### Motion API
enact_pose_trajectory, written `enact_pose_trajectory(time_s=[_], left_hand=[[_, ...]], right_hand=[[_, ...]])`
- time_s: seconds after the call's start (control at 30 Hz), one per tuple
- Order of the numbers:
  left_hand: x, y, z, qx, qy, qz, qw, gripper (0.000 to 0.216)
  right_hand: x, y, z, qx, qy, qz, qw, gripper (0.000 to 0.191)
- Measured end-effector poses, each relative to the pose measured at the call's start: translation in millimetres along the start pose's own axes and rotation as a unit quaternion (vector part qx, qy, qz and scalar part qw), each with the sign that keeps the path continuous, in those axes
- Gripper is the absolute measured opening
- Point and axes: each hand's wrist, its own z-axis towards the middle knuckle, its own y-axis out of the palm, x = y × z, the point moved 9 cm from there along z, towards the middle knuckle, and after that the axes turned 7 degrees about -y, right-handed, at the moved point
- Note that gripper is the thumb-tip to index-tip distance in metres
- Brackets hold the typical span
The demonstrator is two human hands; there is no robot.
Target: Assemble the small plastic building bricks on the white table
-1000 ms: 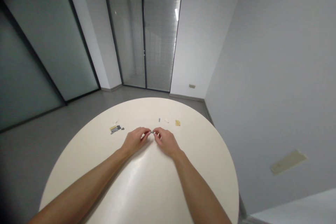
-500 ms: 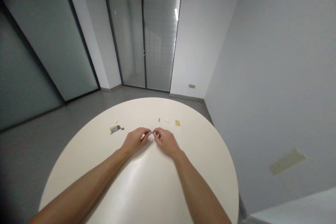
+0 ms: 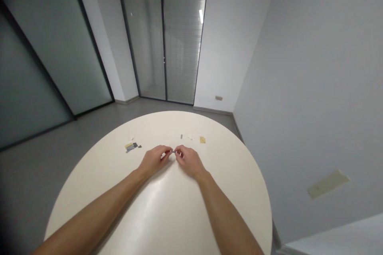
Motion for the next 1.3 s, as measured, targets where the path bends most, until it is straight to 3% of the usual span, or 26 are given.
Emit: enact_pose_trajectory(time_s=[1.3], left_hand=[[2.2,0.8,-0.5,-0.009,0.014,-0.001,1.000,0.014]], right_hand=[[3.3,2.1,-0.2,-0.005,0.008,-0.006,1.000,0.008]])
